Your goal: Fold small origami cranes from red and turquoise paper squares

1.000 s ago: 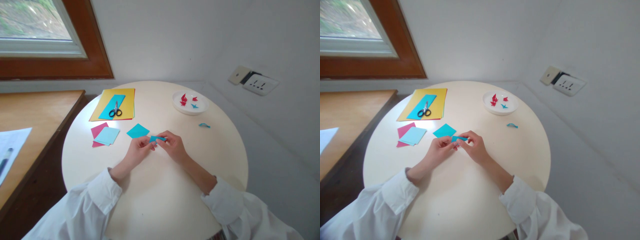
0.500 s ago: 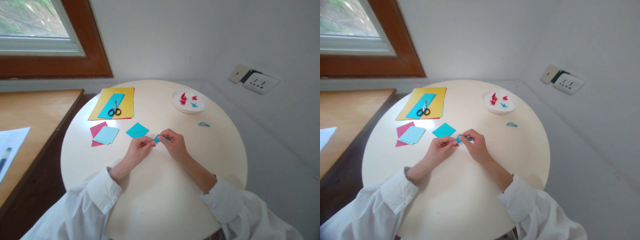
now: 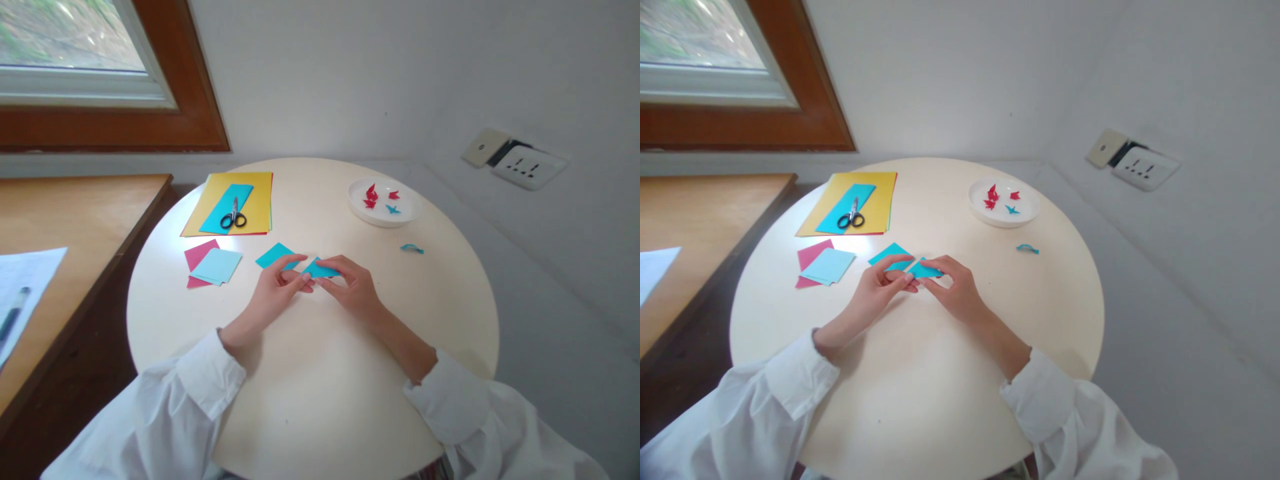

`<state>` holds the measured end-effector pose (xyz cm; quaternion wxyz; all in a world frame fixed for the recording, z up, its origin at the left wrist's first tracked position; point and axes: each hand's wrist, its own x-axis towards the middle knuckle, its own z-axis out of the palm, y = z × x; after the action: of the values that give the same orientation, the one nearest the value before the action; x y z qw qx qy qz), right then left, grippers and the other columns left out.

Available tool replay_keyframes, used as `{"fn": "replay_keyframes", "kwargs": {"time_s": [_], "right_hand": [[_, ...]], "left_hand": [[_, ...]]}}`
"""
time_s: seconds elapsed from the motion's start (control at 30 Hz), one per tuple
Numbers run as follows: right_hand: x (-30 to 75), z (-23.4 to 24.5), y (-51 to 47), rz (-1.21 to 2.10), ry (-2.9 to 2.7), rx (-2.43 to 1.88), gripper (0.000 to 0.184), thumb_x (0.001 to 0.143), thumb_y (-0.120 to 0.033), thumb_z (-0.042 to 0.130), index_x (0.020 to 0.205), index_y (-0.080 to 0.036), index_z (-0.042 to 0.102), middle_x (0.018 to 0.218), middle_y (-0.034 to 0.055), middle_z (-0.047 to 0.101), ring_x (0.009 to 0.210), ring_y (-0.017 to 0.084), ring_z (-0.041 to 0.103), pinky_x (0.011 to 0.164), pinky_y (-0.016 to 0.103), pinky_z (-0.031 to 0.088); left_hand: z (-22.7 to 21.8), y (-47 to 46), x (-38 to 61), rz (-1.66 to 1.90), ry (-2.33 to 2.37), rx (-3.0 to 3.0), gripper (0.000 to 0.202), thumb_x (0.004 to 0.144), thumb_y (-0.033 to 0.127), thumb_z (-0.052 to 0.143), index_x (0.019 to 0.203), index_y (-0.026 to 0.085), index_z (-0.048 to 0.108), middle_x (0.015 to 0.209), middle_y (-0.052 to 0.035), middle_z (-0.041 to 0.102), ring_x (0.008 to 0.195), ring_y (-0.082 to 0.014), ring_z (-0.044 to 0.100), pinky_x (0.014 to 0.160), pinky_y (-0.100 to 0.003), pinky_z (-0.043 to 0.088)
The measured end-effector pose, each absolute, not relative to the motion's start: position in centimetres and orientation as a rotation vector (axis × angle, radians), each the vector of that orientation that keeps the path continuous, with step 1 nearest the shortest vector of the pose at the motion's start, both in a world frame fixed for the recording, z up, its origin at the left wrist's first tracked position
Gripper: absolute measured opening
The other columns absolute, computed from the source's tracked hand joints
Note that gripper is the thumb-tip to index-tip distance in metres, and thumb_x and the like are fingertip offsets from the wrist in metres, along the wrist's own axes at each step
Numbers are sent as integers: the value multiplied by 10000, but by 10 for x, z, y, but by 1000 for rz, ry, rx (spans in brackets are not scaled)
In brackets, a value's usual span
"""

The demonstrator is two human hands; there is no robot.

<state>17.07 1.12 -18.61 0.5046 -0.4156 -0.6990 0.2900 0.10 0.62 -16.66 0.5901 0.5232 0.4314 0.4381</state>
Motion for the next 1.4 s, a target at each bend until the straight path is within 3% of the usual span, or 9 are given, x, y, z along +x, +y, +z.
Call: {"fn": "replay_keyframes", "kwargs": {"time_s": [0.17,0.3,0.6,0.73,1.13,1.4], "right_hand": [[168,-185,10,696,-1662,-1034,135,737,-270,669,863,-224,677,847,43,691,792,168,639,717,320,512],[167,-185,10,754,-1653,-1014,83,736,-254,661,811,-220,671,816,35,676,790,161,634,709,309,512],[160,-189,11,947,-1525,-1075,107,735,-299,622,748,-194,640,767,20,657,740,139,607,655,263,484],[160,-187,13,910,-1558,-1136,145,741,-324,612,708,-184,623,704,19,653,667,137,582,616,267,445],[158,-186,11,799,-1563,-1109,111,762,-294,581,705,-198,587,800,33,655,740,148,595,662,270,468],[156,-182,8,678,-1519,-1138,123,765,-290,592,684,-205,557,676,2,588,642,132,535,592,261,440]], "left_hand": [[-171,6,1,1155,1104,1478,236,694,297,712,893,180,662,826,-49,708,717,-166,646,631,-263,495],[-177,7,1,1178,1121,1583,100,741,257,646,786,171,672,773,-44,697,702,-156,623,659,-263,481],[-176,5,1,1140,1172,1703,123,778,263,597,750,175,679,731,-47,704,690,-165,617,646,-265,458],[-176,5,2,1116,1184,1724,118,776,253,588,759,181,680,727,-49,708,657,-159,603,622,-268,452],[-174,5,5,1163,1157,1527,91,714,257,658,707,170,680,705,-34,691,639,-140,588,622,-252,458],[-170,6,6,1155,1158,1269,157,656,302,716,691,151,687,668,-35,685,612,-142,593,587,-258,445]]}}
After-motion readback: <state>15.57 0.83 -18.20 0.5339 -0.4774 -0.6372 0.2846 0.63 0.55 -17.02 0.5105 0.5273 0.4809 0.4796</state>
